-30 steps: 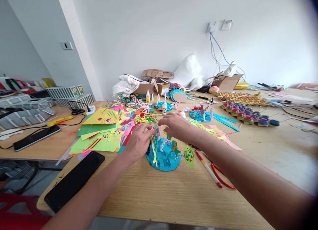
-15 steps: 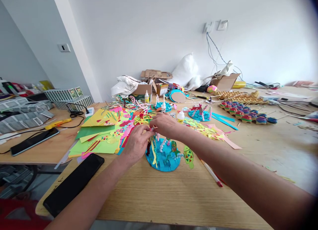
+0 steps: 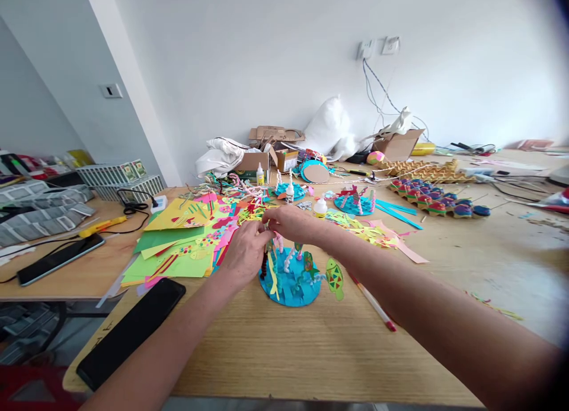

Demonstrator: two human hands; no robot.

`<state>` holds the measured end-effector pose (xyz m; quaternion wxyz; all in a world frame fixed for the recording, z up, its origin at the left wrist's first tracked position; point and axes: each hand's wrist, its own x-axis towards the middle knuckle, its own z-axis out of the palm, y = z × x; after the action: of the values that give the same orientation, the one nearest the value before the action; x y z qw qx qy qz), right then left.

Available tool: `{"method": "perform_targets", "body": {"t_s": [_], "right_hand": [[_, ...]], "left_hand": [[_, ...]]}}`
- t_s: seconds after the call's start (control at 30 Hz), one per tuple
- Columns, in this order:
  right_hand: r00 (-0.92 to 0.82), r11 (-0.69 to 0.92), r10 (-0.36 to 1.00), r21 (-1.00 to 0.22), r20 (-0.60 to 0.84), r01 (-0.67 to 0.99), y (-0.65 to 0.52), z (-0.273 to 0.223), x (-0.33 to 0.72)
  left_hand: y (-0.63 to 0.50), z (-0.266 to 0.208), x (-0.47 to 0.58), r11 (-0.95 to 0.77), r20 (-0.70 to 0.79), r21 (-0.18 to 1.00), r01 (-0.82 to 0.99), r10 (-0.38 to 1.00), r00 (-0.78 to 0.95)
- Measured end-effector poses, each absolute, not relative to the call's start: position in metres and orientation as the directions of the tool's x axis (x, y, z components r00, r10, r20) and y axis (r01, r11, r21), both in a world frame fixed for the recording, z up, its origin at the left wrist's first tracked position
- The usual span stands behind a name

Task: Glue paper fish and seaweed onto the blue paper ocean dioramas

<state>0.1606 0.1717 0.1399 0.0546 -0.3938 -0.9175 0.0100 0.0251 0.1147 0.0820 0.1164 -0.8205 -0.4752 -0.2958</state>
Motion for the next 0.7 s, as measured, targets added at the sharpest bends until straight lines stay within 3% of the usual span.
{"method": "perform_targets", "body": {"t_s": [0.3,0.7], "right_hand": [[-0.706,0.716,0.690,-0.008,0.160,0.698,0.179,0.133,0.182],[-0.788,0.773,0.609,0.152,0.096,0.616,0.181,0.125,0.178]], "left_hand": [[0.115,0.084,0.028,-0.530,0.588,0.064,0.845,0.704,0.398],[0.116,0.083,0.025,-0.493,0.575,-0.074,0.867,0.690,0.441]]}}
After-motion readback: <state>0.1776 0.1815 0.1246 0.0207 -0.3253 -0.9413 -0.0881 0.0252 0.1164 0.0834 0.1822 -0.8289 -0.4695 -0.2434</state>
